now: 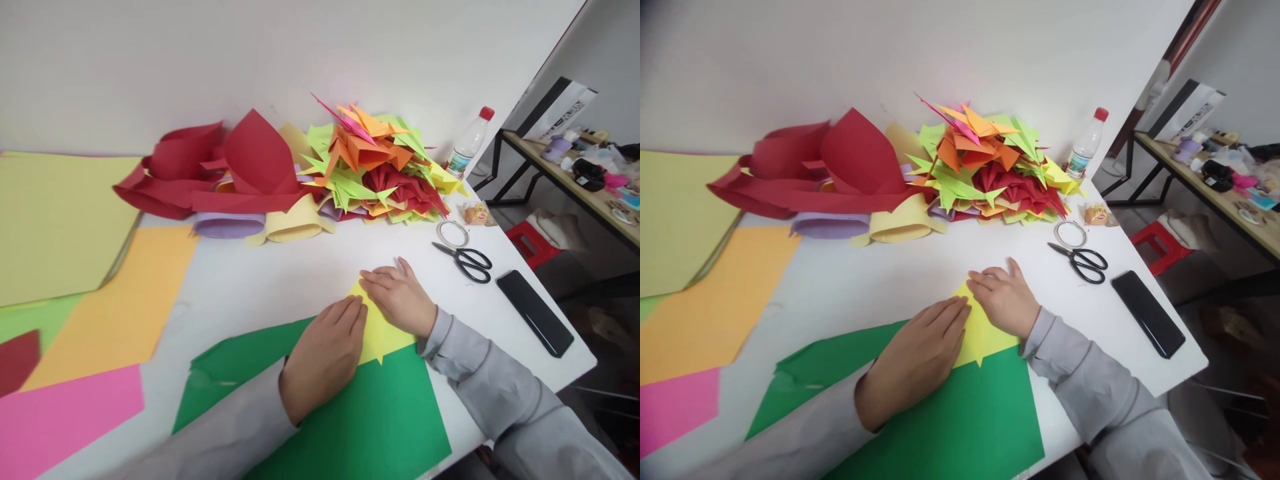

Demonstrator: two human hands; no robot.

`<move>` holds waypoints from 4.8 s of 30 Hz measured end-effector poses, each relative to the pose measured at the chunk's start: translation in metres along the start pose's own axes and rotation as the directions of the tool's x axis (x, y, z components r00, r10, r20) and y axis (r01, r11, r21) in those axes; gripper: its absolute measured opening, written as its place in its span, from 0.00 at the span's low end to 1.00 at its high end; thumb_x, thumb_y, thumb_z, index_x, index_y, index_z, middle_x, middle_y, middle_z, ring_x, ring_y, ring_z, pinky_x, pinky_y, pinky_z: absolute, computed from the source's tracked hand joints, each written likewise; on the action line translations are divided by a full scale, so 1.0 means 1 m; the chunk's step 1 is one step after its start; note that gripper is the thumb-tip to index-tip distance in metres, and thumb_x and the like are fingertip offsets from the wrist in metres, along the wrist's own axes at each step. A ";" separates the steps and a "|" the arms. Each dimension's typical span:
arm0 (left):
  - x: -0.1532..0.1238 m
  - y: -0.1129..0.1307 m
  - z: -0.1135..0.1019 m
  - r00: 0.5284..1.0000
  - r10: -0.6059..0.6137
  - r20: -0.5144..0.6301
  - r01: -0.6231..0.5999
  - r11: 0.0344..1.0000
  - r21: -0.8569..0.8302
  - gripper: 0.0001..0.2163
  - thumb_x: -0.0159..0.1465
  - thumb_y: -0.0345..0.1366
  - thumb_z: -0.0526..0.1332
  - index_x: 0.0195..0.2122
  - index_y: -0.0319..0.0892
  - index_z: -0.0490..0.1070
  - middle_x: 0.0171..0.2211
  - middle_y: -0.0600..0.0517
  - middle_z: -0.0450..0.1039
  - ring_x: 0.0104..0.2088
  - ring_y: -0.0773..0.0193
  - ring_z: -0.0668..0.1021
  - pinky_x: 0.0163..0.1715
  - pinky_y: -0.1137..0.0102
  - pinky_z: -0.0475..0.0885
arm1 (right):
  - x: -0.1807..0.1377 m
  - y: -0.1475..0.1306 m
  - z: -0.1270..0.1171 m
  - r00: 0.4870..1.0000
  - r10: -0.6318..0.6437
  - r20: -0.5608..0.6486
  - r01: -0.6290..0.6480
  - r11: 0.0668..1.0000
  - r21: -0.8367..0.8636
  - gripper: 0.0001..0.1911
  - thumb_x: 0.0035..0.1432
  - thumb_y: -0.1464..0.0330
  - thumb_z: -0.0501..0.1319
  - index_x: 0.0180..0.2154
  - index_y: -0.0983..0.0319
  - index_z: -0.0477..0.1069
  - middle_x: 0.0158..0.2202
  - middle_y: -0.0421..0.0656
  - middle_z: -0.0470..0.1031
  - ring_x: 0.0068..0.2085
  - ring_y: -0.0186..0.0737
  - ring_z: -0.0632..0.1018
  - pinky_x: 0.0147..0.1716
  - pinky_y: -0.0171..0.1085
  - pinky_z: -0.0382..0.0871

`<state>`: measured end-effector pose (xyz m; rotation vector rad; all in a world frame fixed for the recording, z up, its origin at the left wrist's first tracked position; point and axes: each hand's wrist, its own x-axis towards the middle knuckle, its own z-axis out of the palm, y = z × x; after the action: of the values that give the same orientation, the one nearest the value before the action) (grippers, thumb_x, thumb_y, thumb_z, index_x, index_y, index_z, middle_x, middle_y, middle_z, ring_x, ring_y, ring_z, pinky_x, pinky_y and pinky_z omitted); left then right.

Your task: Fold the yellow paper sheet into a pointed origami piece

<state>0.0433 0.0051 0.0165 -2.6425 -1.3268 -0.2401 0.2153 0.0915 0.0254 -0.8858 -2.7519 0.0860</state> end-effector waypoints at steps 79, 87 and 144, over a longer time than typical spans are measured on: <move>-0.043 -0.017 -0.013 0.998 0.005 -0.060 -0.013 0.991 -0.130 0.21 0.67 0.40 0.51 0.57 0.32 0.66 0.58 0.35 0.67 0.58 0.45 0.69 0.59 0.48 0.64 | -0.002 -0.008 -0.003 1.000 0.023 0.019 -0.019 0.980 -0.199 0.19 0.68 0.71 0.50 0.58 0.59 0.66 0.59 0.47 0.70 0.52 0.48 0.71 0.59 0.66 0.49; -0.060 -0.015 -0.020 0.999 -0.004 -0.054 -0.004 0.987 -0.161 0.21 0.68 0.41 0.51 0.57 0.35 0.66 0.58 0.38 0.69 0.58 0.47 0.70 0.58 0.49 0.65 | -0.003 -0.008 -0.001 0.999 0.040 0.020 -0.036 0.982 -0.185 0.19 0.68 0.70 0.51 0.58 0.58 0.66 0.59 0.47 0.69 0.53 0.49 0.71 0.58 0.67 0.50; -0.067 -0.043 -0.043 0.977 0.014 -0.214 -0.065 0.970 -0.233 0.14 0.69 0.32 0.49 0.37 0.40 0.76 0.37 0.49 0.80 0.39 0.59 0.78 0.53 0.57 0.71 | -0.002 -0.010 -0.001 0.992 0.089 0.089 -0.080 0.992 -0.099 0.22 0.67 0.73 0.49 0.60 0.59 0.64 0.63 0.46 0.65 0.55 0.53 0.68 0.57 0.67 0.50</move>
<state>-0.0338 -0.0310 0.0472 -2.7360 -1.2438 -0.6962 0.2116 0.0821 0.0276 -1.0497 -2.8240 0.0111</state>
